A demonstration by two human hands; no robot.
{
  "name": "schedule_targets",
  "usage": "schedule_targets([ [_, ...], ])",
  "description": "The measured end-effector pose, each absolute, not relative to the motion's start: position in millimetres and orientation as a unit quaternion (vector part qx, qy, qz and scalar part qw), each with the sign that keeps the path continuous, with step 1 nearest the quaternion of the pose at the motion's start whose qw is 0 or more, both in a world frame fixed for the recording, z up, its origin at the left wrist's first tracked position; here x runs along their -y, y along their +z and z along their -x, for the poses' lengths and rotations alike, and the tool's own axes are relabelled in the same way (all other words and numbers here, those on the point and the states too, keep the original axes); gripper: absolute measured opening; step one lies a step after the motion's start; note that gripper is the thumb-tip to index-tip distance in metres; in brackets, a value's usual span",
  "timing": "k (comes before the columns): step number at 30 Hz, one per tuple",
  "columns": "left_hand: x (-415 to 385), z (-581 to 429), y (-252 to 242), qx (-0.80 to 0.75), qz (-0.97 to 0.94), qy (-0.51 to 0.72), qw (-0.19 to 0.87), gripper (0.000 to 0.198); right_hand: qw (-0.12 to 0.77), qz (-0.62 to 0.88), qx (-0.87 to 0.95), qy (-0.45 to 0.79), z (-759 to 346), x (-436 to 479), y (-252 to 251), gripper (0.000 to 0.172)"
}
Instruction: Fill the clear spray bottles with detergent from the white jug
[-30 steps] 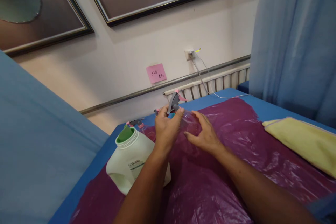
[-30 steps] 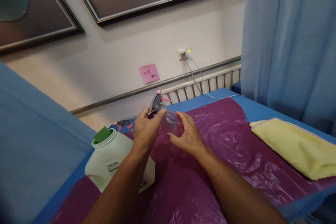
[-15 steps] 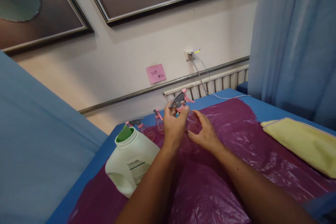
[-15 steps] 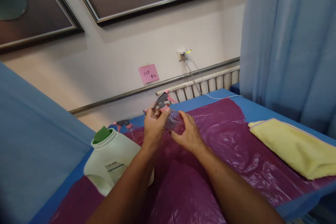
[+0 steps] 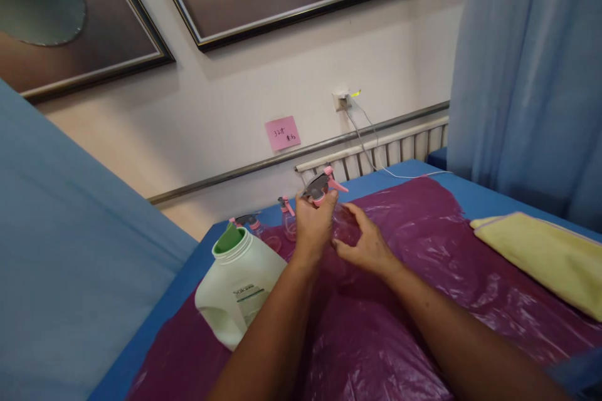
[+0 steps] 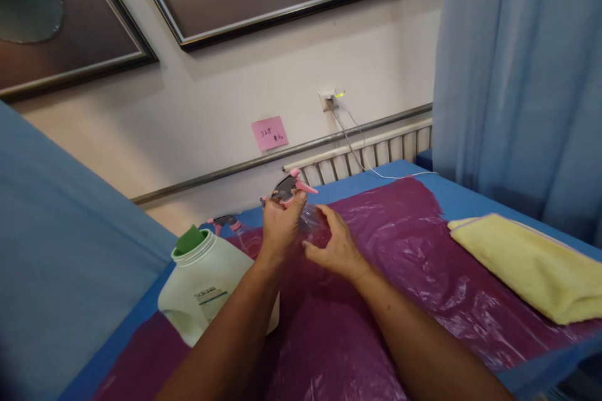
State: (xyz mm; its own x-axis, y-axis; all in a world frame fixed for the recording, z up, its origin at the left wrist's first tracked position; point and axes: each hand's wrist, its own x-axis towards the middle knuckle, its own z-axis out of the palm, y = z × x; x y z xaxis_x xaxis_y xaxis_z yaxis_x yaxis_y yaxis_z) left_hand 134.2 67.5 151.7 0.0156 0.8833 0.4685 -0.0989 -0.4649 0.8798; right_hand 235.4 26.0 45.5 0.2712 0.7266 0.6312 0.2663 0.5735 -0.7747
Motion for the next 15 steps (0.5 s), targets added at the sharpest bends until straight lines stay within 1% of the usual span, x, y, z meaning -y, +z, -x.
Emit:
schedule_targets([
  [7, -70.5, -128.8, 145.8, -0.351, -0.541, 0.655, 0.394, 0.056, 0.679, 0.442, 0.556, 0.185, -234.8, -23.3, 48.2, 0.078],
  [15, -66.3, -129.9, 149.4, -0.31, -0.555, 0.595, 0.492, 0.047, 0.69, 0.436, 0.533, 0.225, -236.5, -23.8, 52.0, 0.075],
])
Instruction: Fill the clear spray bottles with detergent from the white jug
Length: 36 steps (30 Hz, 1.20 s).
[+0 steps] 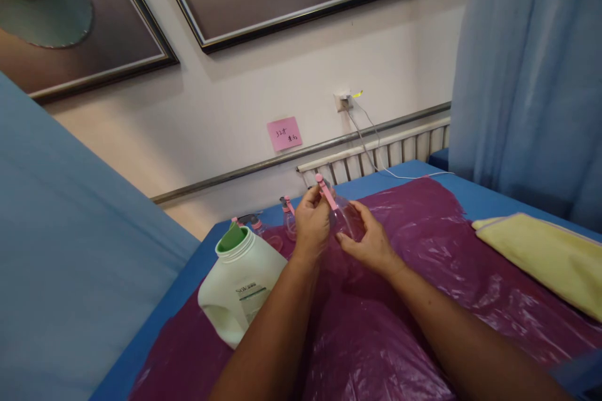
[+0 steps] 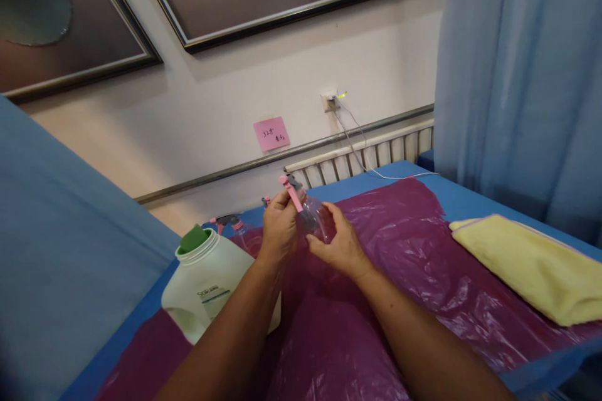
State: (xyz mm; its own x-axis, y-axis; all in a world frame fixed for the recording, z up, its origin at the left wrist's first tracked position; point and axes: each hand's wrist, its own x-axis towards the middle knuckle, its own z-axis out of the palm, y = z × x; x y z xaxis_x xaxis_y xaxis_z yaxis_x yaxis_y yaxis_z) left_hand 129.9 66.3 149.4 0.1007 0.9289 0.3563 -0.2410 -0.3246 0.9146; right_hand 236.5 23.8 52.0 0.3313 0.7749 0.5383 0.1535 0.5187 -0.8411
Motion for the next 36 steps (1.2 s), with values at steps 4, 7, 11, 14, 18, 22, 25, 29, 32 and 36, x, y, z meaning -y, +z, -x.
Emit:
schedule_targets([
  [4, -66, -133, 149, -0.296, -0.561, 0.585, 0.506, 0.045, 0.693, 0.431, 0.529, 0.233, -238, -25, 53, 0.077],
  [7, -67, -136, 146, -0.301, -0.539, 0.629, 0.473, 0.057, 0.695, 0.428, 0.528, 0.236, -237, -26, 51, 0.076],
  [11, -64, -135, 142, -0.331, -0.555, 0.637, 0.421, 0.053, 0.698, 0.419, 0.528, 0.242, -235, -26, 49, 0.075],
  [14, -59, -131, 139, -0.333, -0.594, 0.617, 0.396, 0.042, 0.704, 0.407, 0.526, 0.25, -235, -26, 49, 0.075],
  [18, -57, -133, 134, -0.313, -0.605, 0.604, 0.414, 0.043, 0.711, 0.395, 0.523, 0.254, -236, -27, 47, 0.076],
  [22, -58, -140, 129, -0.311, -0.583, 0.639, 0.393, 0.052, 0.712, 0.39, 0.528, 0.25, -237, -28, 45, 0.076],
  [25, -54, -143, 131, -0.314, -0.567, 0.649, 0.399, 0.042, 0.71, 0.381, 0.537, 0.248, -237, -28, 43, 0.078],
  [29, -49, -141, 137, -0.298, -0.598, 0.623, 0.406, 0.031, 0.712, 0.383, 0.536, 0.244, -238, -30, 39, 0.078],
  [32, -47, -140, 139, -0.309, -0.622, 0.614, 0.374, 0.029, 0.715, 0.39, 0.53, 0.238, -238, -33, 35, 0.078],
  [36, -24, -132, 131, -0.346, -0.622, 0.625, 0.322, 0.043, 0.714, 0.416, 0.517, 0.223, -243, -41, 24, 0.095],
])
